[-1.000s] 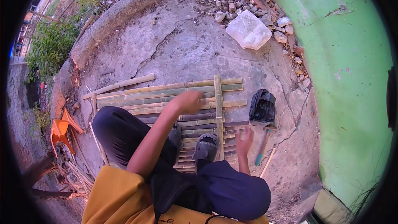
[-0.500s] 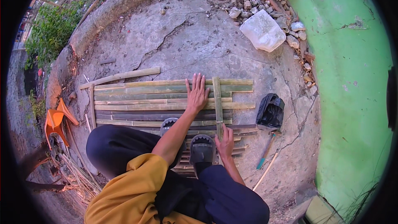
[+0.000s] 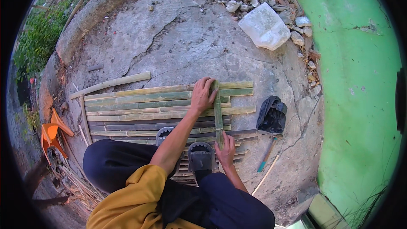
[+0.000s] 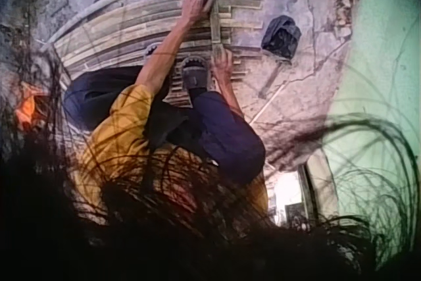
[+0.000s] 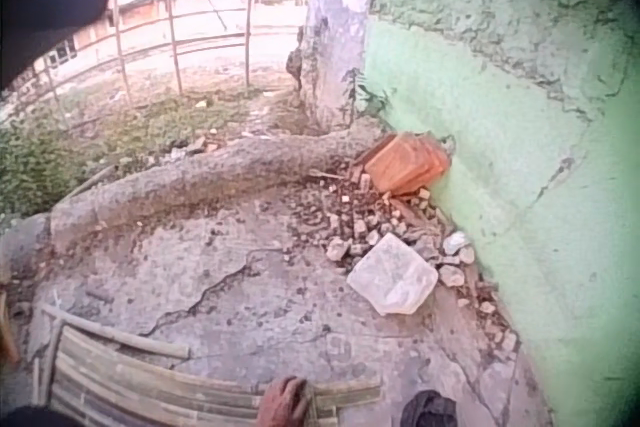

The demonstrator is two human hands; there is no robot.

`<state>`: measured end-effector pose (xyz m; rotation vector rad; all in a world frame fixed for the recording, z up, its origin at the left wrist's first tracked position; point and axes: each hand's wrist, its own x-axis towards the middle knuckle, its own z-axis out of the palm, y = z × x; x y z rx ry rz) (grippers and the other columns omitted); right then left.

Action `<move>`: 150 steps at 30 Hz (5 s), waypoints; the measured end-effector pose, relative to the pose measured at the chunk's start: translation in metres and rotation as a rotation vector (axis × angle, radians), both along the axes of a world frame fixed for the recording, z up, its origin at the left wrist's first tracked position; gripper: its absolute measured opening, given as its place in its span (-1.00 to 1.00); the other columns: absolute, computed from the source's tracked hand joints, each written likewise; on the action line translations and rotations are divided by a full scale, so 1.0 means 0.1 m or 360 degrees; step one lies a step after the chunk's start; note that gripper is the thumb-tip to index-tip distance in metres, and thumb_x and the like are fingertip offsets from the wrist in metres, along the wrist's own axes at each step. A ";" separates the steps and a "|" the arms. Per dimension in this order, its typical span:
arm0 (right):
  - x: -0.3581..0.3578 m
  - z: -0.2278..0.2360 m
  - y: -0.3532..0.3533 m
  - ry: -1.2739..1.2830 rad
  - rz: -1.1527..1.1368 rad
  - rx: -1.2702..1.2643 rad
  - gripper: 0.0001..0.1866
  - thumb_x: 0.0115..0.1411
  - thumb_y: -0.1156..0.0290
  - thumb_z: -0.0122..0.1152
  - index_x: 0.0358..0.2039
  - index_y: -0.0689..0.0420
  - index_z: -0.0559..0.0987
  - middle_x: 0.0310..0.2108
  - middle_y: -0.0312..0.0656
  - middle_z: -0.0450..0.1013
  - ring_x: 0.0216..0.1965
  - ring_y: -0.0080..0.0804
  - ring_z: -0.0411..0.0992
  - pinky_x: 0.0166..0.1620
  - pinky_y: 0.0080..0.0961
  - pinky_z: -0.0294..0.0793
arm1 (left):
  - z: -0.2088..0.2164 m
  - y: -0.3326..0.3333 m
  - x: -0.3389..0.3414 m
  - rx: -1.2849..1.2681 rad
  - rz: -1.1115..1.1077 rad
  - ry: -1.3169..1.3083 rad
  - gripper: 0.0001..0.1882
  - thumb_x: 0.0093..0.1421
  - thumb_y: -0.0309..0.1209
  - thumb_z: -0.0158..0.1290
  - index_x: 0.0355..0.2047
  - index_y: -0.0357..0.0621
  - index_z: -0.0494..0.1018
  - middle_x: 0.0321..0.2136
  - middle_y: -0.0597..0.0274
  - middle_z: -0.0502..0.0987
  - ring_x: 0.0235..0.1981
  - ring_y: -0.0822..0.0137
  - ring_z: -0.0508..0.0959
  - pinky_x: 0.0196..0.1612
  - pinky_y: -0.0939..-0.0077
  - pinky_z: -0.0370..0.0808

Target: The person arranges bamboo sticks on the ground, aligns a bamboo strip across them, and secures the pieces together by hammering nails with a hammer.

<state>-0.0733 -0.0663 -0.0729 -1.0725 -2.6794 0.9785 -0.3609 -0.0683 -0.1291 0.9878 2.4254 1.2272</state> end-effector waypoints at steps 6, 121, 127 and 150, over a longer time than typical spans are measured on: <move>-0.12 0.21 0.40 0.0018 0.0135 0.0027 -0.47 0.17 0.40 0.42 0.16 0.17 0.54 -0.08 -0.03 0.47 -0.07 -0.04 0.52 0.00 -0.24 0.56 | -0.01 0.01 -0.01 -0.0049 0.0006 0.0077 -0.49 0.24 -0.32 0.22 0.17 -0.16 0.42 0.10 -0.03 0.46 0.15 -0.07 0.46 0.22 0.08 0.36; 3.81 0.82 -1.96 -0.0468 -0.1462 -0.0252 -0.70 0.12 0.53 0.23 -0.11 0.20 0.47 -0.37 0.07 0.47 -0.35 0.11 0.44 -0.22 -0.06 0.44 | -0.12 0.19 -0.48 -0.0258 -0.0493 -0.0112 -0.58 0.08 -0.50 0.36 -0.01 -0.12 0.63 -0.22 0.04 0.72 -0.19 0.17 0.72 -0.11 0.27 0.60; 2.75 0.45 -0.21 0.0337 -0.1271 -0.0722 -0.77 0.42 0.63 -0.08 -0.07 0.29 0.56 -0.33 -0.11 0.52 -0.33 -0.39 0.51 -0.21 -0.34 0.55 | 0.07 0.19 -0.32 -0.0248 -0.0200 -0.0103 -0.48 0.04 -0.42 0.41 0.06 -0.12 0.61 -0.16 -0.07 0.70 -0.12 -0.07 0.70 -0.05 0.11 0.63; -1.85 -0.20 1.33 0.0578 -0.0408 -0.1078 -0.80 0.24 0.56 0.44 -0.13 0.33 0.72 -0.24 -0.17 0.69 -0.22 -0.57 0.61 -0.07 -0.58 0.62 | 0.07 -0.03 -0.15 -0.0259 0.0021 -0.0265 -0.23 -0.11 -0.20 0.50 0.14 -0.11 0.52 -0.08 0.10 0.63 0.03 0.01 0.59 0.17 0.09 0.44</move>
